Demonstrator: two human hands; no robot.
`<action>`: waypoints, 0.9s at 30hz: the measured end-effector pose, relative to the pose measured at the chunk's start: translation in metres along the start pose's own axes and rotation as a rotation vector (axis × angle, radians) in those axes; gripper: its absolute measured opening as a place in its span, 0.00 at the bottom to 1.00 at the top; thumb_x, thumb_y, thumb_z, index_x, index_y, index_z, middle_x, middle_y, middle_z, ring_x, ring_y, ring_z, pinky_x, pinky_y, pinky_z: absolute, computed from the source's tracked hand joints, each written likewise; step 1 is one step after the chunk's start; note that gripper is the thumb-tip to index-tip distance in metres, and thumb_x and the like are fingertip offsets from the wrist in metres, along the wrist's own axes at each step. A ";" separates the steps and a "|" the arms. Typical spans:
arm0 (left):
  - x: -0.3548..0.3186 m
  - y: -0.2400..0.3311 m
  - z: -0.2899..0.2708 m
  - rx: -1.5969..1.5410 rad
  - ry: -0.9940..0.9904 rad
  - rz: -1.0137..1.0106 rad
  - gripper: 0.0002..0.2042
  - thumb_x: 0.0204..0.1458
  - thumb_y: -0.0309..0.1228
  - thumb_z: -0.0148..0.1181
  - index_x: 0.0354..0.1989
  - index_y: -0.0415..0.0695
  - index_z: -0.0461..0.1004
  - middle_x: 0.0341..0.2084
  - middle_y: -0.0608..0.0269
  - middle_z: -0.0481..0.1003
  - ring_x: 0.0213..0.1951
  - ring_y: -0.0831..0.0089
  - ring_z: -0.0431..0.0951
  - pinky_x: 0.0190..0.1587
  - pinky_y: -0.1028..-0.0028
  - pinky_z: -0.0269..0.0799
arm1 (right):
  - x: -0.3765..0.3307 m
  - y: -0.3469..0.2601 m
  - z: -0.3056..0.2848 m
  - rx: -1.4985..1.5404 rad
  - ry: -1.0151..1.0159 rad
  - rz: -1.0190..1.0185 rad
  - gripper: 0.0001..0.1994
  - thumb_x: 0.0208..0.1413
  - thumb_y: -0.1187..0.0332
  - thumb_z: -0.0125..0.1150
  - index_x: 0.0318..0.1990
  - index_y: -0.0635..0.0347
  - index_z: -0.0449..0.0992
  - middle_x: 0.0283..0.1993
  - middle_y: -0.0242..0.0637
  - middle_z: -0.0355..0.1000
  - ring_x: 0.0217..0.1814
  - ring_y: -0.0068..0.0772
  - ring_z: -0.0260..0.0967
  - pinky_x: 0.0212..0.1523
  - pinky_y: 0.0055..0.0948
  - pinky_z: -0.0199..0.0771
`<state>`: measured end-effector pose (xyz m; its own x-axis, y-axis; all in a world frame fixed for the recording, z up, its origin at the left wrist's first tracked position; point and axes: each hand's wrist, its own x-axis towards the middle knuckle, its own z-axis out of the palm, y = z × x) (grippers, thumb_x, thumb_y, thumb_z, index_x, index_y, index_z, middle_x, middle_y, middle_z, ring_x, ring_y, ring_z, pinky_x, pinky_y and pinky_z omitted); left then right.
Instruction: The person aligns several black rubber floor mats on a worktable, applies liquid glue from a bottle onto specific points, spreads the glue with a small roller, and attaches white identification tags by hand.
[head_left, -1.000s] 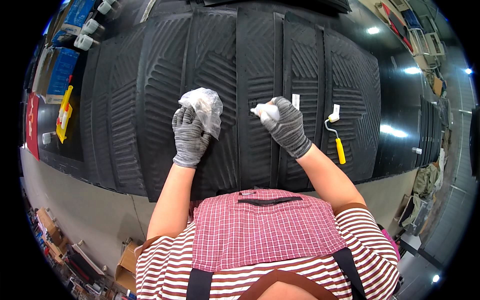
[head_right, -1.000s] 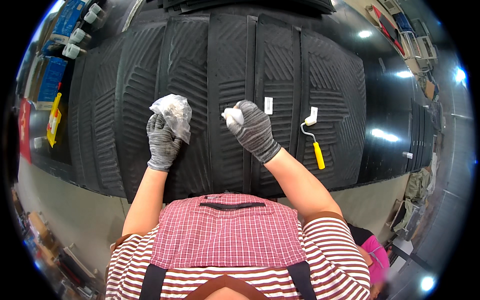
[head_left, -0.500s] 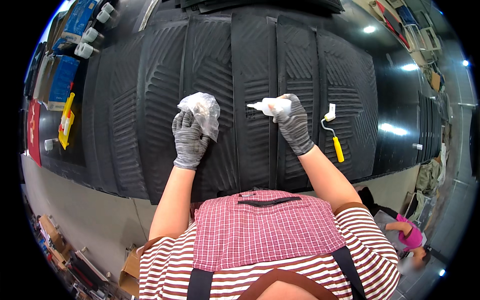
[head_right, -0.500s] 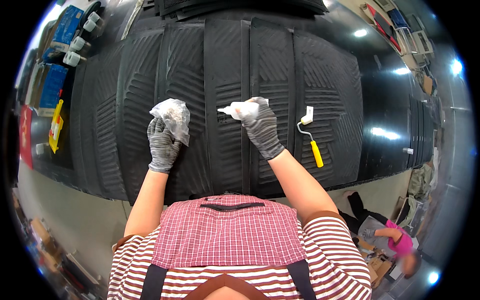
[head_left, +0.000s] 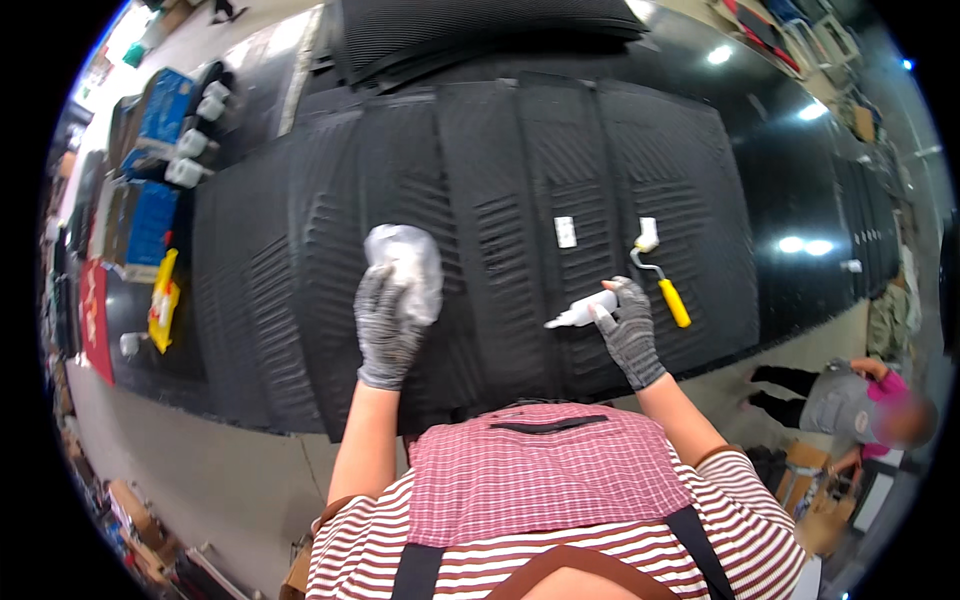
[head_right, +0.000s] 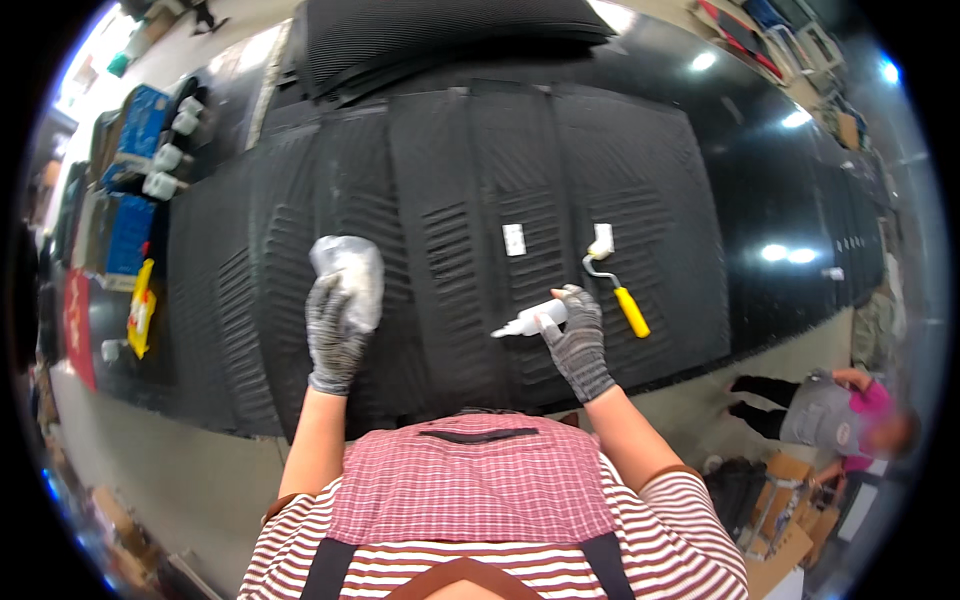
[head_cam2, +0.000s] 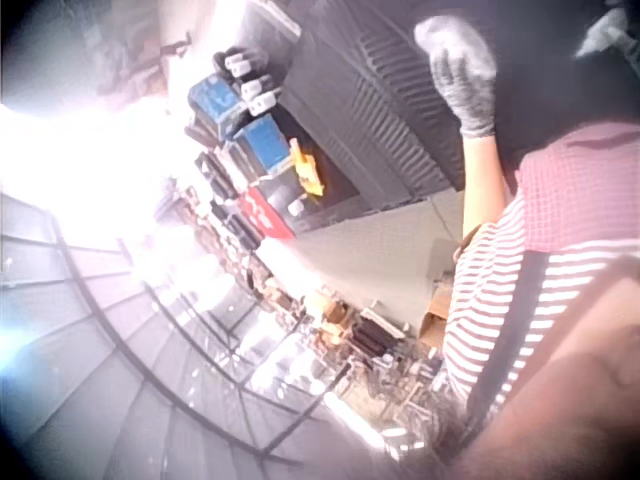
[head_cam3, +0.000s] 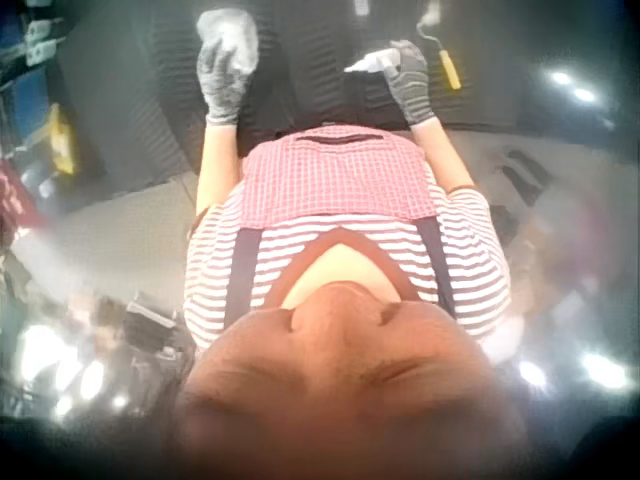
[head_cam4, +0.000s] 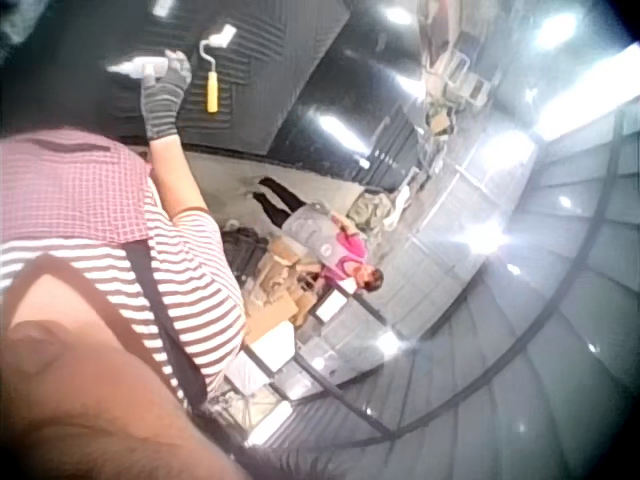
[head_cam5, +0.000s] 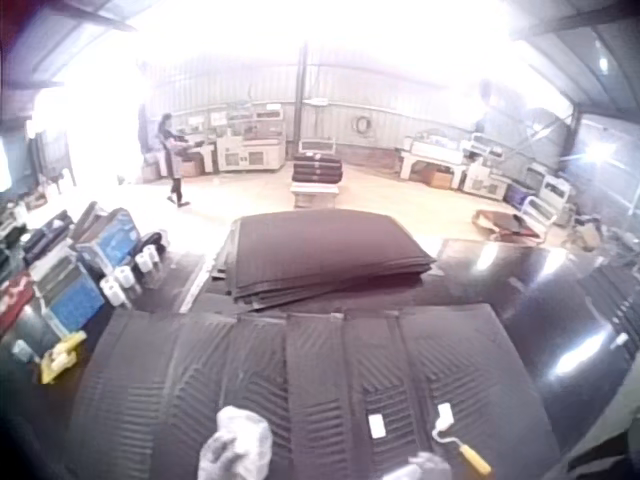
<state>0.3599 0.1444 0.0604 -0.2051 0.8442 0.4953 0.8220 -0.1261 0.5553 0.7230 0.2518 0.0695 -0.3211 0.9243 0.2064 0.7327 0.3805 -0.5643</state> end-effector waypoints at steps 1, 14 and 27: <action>0.008 0.012 -0.009 0.035 -0.073 0.030 0.26 0.42 0.39 0.67 0.52 0.47 0.72 0.58 0.52 0.65 0.62 0.49 0.62 0.63 0.55 0.57 | 0.005 -0.018 -0.004 -0.059 0.025 -0.052 0.19 0.49 0.66 0.65 0.49 0.61 0.73 0.51 0.47 0.68 0.54 0.48 0.64 0.57 0.41 0.65; 0.000 0.021 0.008 -0.404 0.281 -0.352 0.28 0.54 0.27 0.59 0.63 0.38 0.59 0.60 0.54 0.60 0.60 0.64 0.64 0.56 0.71 0.66 | 0.097 -0.189 0.086 0.334 -0.447 -0.394 0.08 0.55 0.69 0.53 0.39 0.59 0.77 0.39 0.45 0.75 0.42 0.43 0.75 0.46 0.36 0.75; -0.005 -0.038 0.033 -0.768 0.030 -0.631 0.31 0.56 0.37 0.60 0.64 0.36 0.57 0.56 0.52 0.66 0.56 0.63 0.68 0.61 0.66 0.62 | 0.128 -0.204 0.074 -0.170 -0.705 -0.476 0.17 0.39 0.53 0.66 0.36 0.51 0.80 0.29 0.37 0.79 0.34 0.41 0.79 0.29 0.43 0.77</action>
<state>0.3473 0.1622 0.0141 -0.5087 0.8605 -0.0294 -0.0072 0.0299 0.9995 0.4883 0.2903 0.1515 -0.8721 0.4529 -0.1853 0.4877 0.7735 -0.4047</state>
